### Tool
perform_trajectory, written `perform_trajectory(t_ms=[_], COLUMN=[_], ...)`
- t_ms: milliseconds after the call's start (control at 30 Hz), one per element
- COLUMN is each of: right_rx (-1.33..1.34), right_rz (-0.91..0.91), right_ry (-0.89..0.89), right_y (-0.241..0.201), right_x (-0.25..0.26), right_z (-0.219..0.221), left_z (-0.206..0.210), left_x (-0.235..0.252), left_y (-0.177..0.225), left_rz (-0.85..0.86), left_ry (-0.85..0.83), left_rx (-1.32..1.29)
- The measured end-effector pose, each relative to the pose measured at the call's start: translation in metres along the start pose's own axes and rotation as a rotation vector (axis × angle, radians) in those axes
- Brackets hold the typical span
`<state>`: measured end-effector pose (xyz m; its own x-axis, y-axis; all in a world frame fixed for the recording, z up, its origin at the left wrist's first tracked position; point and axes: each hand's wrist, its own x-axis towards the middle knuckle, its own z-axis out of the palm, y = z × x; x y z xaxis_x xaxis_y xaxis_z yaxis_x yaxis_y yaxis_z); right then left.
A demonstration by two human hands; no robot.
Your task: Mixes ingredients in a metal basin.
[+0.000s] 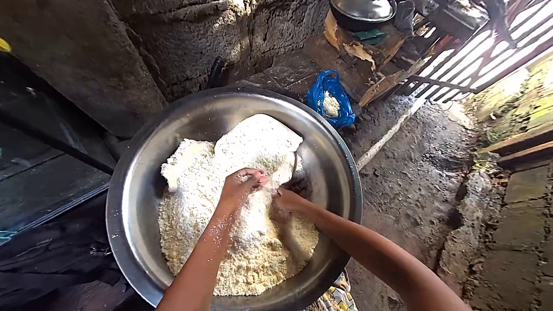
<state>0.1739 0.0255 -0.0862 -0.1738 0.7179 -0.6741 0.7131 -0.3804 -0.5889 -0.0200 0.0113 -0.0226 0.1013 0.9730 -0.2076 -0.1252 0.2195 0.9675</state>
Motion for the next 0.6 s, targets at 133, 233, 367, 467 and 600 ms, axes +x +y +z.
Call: perform_trajectory(t_ms=[133,233,367,467,600], right_rx=[0.861,1.040,0.596,0.256,0.045], right_rz=[0.006,-0.231,-0.614,-0.676,-0.747], right_ry=[0.009,0.191,0.273,0.322,0.574], right_y=[-0.038,-0.079,-0.098,-0.097,-0.091], right_x=[-0.028,-0.063,-0.089,-0.071,-0.048], right_z=[0.004,0.020,0.062,0.061,0.050], left_z=[-0.009,0.005,0.016,0.017,0.027], left_x=[0.004,0.003,-0.009,-0.023,-0.022], left_y=[-0.002,-0.003,0.002,0.002,0.001], left_rz=[0.080,0.030,-0.019,-0.099,-0.206], left_ry=[0.093,0.113,0.131,0.109,0.074], left_rx=[0.081,-0.106,-0.311,-0.450,-0.615])
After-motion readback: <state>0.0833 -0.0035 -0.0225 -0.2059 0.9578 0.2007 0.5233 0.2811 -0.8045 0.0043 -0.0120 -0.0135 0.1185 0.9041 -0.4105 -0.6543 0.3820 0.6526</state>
